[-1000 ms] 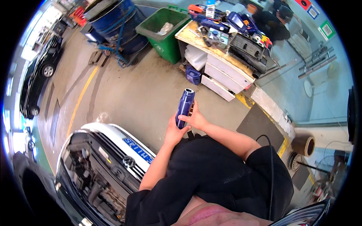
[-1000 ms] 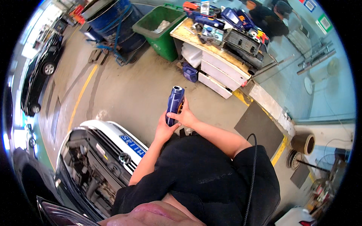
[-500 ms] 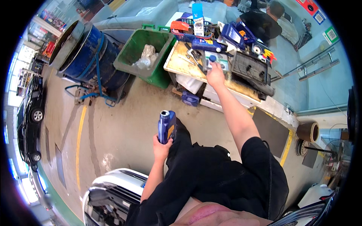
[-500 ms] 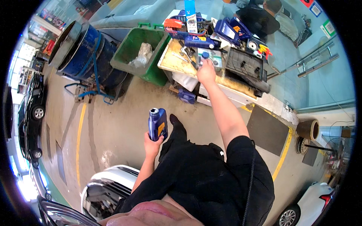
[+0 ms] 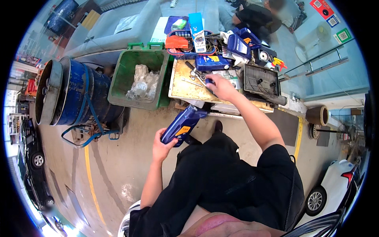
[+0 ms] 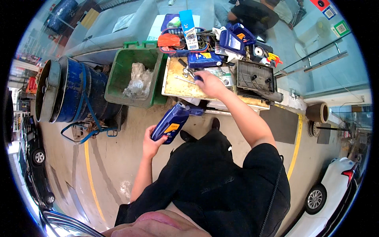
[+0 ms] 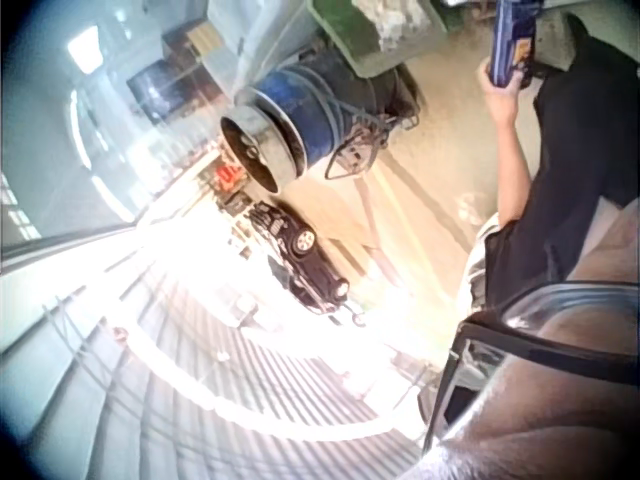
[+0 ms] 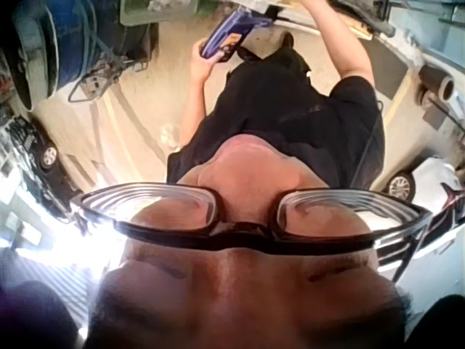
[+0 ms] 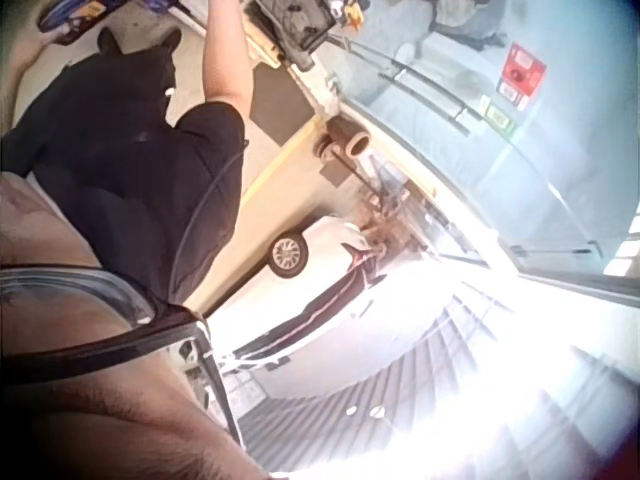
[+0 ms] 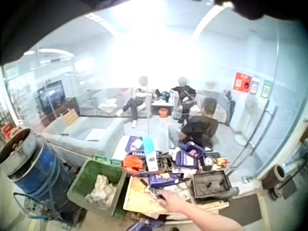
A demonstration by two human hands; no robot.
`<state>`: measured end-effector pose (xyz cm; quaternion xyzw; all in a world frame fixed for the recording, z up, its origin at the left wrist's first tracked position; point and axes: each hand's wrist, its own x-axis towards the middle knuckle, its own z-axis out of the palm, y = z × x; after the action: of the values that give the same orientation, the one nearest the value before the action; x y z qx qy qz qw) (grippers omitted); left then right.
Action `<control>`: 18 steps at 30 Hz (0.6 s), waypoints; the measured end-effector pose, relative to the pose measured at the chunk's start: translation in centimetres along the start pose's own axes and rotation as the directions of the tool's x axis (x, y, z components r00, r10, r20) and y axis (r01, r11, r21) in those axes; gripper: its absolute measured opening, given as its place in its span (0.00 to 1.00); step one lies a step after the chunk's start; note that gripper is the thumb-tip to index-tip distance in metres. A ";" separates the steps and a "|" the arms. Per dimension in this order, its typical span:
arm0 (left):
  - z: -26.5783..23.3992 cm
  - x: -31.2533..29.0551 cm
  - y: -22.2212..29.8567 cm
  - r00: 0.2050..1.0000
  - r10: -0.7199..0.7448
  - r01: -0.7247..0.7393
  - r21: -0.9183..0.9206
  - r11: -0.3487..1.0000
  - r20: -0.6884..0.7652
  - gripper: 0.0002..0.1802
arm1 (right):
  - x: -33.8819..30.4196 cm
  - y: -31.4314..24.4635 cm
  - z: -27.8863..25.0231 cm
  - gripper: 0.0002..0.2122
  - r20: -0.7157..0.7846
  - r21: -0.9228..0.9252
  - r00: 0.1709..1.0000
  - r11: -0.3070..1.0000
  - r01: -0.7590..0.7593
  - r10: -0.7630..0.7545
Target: The person pours engine oil from a blue bottle into the engine of a white car with the hood open. After pouring, they wipe the engine area with a white cloth and then enter the vehicle.
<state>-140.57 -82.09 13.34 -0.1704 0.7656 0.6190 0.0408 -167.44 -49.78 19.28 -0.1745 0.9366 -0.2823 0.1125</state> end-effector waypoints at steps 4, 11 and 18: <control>1.3 5.6 5.6 0.991 0.023 -0.003 -0.152 0.988 0.131 0.41 | -1.7 -0.1 -4.2 0.22 0.247 0.587 0.958 0.809 -0.031 -0.143; 5.0 11.6 10.1 0.965 0.110 -0.012 -0.376 0.927 0.238 0.42 | -1.6 0.9 -10.4 0.22 0.193 0.695 0.968 0.719 -0.019 -0.161; 7.5 14.6 12.3 0.882 -0.066 0.341 -0.536 0.772 0.466 0.39 | -0.5 4.4 -14.2 0.26 0.047 0.609 0.894 0.722 0.328 -0.446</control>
<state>-159.18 -75.80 19.14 -0.1208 0.4766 0.8434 0.2168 -172.53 -39.16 28.44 -0.3497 0.7302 -0.5561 0.1877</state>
